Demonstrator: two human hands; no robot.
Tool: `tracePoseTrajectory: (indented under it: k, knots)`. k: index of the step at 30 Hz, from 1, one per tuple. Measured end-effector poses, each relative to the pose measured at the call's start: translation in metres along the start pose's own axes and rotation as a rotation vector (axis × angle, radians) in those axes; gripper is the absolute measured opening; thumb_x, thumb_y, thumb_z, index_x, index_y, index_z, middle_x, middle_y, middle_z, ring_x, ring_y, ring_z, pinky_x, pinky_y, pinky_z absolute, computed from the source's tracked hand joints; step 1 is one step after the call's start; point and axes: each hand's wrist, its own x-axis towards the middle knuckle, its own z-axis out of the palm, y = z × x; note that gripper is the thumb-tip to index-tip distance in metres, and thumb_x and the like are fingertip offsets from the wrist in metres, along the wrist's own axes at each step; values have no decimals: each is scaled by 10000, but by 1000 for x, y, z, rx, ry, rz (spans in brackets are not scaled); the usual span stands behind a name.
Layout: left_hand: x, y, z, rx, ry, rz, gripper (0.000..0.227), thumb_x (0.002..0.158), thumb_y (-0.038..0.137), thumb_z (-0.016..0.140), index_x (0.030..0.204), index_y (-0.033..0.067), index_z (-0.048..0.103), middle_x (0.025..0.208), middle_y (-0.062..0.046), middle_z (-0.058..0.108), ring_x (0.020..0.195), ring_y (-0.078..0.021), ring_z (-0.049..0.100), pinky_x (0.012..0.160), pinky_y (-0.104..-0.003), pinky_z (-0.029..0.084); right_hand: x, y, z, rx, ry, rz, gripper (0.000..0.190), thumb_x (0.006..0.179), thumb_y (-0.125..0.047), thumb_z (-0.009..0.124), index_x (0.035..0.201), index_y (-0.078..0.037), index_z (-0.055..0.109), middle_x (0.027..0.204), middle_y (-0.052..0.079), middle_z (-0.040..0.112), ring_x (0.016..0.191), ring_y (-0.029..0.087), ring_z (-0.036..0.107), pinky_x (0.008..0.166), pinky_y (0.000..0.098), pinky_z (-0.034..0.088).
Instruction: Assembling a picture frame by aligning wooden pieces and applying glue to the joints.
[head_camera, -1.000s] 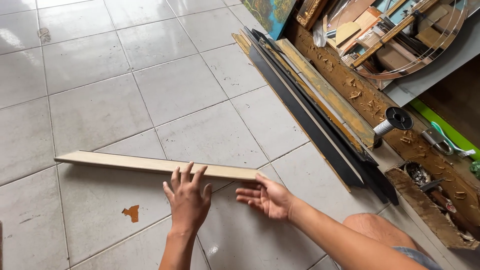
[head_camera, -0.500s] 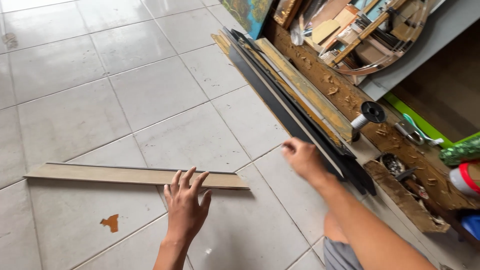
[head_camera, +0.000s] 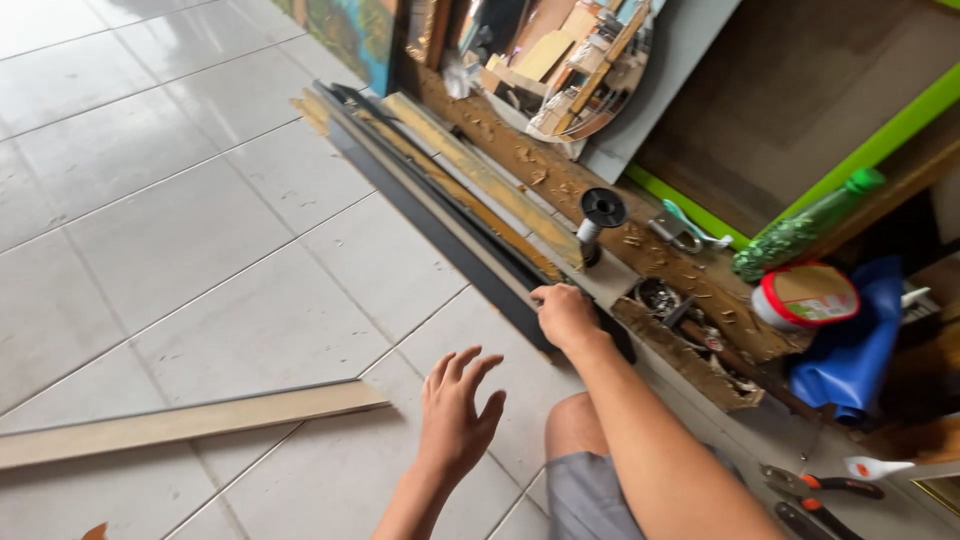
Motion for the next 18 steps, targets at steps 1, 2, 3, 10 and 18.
tracePoseTrajectory:
  k: [1, 2, 3, 10, 18]
  knots:
    - [14, 9, 10, -22, -5, 7, 529, 953, 254, 744, 1477, 306, 690, 1606, -42, 620, 1513, -375, 466, 1207, -595, 366, 4, 8, 4, -14, 17, -23, 414, 1074, -141, 609, 1430, -249, 791, 1480, 71, 733, 1345, 321, 691, 1140, 475, 577]
    - [30, 16, 19, -22, -12, 16, 529, 953, 254, 744, 1477, 306, 690, 1606, -42, 620, 1513, -375, 466, 1207, -595, 366, 10, 15, 10, -10, 22, -14, 414, 1074, -141, 609, 1430, -249, 791, 1480, 71, 733, 1345, 321, 691, 1140, 475, 577]
    - [47, 24, 28, -65, -21, -35, 521, 967, 237, 752, 1473, 343, 684, 1559, -12, 636, 1517, -351, 508, 1227, -606, 401, 18, 22, 15, -43, 6, -2, 396, 1034, -246, 673, 1393, -350, 803, 1447, 12, 752, 1352, 315, 713, 1130, 496, 599]
    - [130, 47, 76, -286, 116, -194, 481, 997, 188, 645, 1467, 255, 723, 1448, -198, 695, 1387, -509, 656, 1217, -615, 490, -36, -24, -32, 200, -145, 206, 524, 1139, -650, 431, 1350, -273, 728, 1517, 49, 701, 1530, 287, 591, 1284, 503, 469]
    - [136, 31, 98, -383, -58, -595, 710, 1108, 656, 464, 1669, 225, 522, 1641, -236, 579, 1548, -443, 542, 1307, -611, 390, 17, 20, 25, -24, 84, -19, 212, 957, -261, 678, 1081, -334, 833, 1084, -26, 747, 1120, 315, 800, 954, 539, 679]
